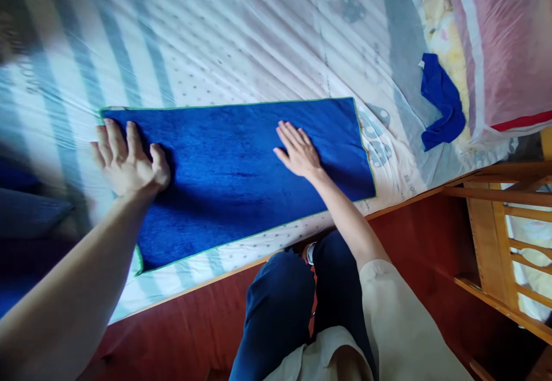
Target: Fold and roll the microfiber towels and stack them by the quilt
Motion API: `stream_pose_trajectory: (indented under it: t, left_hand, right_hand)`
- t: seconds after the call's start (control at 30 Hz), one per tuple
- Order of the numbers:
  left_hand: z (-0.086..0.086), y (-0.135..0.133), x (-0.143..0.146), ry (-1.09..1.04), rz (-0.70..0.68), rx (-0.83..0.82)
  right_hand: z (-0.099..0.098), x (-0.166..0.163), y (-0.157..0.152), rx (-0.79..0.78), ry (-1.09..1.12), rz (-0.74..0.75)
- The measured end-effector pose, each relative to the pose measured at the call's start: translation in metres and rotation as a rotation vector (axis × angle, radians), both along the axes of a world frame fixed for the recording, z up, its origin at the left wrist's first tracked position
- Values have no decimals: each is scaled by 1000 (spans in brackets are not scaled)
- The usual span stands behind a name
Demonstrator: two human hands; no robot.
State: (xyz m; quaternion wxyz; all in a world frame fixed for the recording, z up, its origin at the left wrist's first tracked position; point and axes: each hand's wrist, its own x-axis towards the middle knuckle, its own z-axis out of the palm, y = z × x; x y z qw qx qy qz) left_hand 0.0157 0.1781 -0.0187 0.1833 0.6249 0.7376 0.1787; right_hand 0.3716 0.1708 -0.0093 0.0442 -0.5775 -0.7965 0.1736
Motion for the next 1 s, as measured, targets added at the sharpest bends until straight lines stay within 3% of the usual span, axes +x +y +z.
stream_pose_trajectory:
  t: [0.13, 0.2, 0.27, 0.43, 0.6, 0.7, 0.8, 0.9, 1.0]
  left_hand:
    - [-3, 2, -3, 2, -10, -33]
    - [-1, 3, -1, 14, -9, -42]
    - [2, 3, 0, 28, -30, -30]
    - [0, 11, -8, 65, -168, -32]
    - [-1, 27, -16, 54, -159, -109]
    - [5, 17, -6, 56, -124, -161]
    - [9, -20, 6, 46, -162, -105]
    - [9, -59, 10, 39, -144, -62]
    - [11, -65, 12, 44, -103, -75]
  right_hand:
    - [-2, 100, 33, 29, -82, -300]
    - [-4, 124, 50, 86, -49, -347]
    - [-6, 123, 61, 112, -32, -333]
    - [-4, 98, 67, 34, -26, -98]
    - [4, 134, 80, -14, -137, -346]
    - [7, 142, 60, 20, -130, -294]
    - [3, 149, 16, 12, -48, -142]
    - [-1, 175, -14, 5, -40, -178]
    - [-2, 197, -9, 21, -99, -218]
